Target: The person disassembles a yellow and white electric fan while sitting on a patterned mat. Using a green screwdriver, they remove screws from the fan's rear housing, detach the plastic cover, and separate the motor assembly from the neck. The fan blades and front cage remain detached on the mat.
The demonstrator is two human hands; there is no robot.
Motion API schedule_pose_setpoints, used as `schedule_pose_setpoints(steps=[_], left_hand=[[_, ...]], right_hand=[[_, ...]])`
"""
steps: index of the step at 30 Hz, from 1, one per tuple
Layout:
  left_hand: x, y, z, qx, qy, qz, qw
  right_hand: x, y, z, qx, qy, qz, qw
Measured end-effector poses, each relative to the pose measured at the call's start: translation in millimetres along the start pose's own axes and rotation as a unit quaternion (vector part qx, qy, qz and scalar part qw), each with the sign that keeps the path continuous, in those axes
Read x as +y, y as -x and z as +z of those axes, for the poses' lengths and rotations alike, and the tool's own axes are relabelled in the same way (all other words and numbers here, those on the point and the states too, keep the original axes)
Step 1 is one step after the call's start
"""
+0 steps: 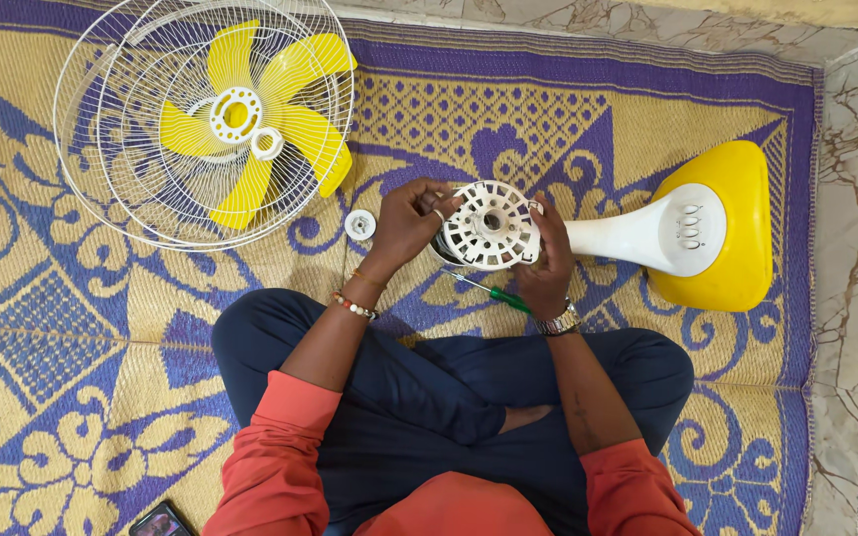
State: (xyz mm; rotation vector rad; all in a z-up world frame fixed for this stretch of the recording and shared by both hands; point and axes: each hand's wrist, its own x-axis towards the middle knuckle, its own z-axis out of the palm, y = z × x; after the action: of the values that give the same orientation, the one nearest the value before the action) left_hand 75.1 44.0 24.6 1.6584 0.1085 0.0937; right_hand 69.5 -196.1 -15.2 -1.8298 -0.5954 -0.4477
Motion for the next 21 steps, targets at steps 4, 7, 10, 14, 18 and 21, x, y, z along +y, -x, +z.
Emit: schedule_pose_setpoints(steps=[4, 7, 10, 14, 18, 21], left_hand=[[10, 4, -6, -0.088, 0.107, 0.058, 0.989], [20, 8, -6, -0.127, 0.126, 0.118, 0.977], [28, 13, -3, -0.093, 0.0, 0.189, 0.978], [25, 11, 0, -0.031, -0.061, 0.17, 0.983], [8, 2, 1, 0.013, 0.164, 0.051, 0.985], [-3, -3, -6, 0.047, 0.16, 0.046, 0.985]], right_hand=[[8, 2, 0, 0.046, 0.015, 0.022, 0.999], [17, 7, 0, 0.07, -0.036, 0.085, 0.993], [20, 12, -6, 0.065, -0.009, 0.139, 0.988], [16, 14, -6, 0.059, -0.139, 0.124, 0.981], [10, 11, -7, 0.05, -0.172, 0.101, 0.979], [11, 9, -6, 0.049, -0.142, 0.112, 0.982]])
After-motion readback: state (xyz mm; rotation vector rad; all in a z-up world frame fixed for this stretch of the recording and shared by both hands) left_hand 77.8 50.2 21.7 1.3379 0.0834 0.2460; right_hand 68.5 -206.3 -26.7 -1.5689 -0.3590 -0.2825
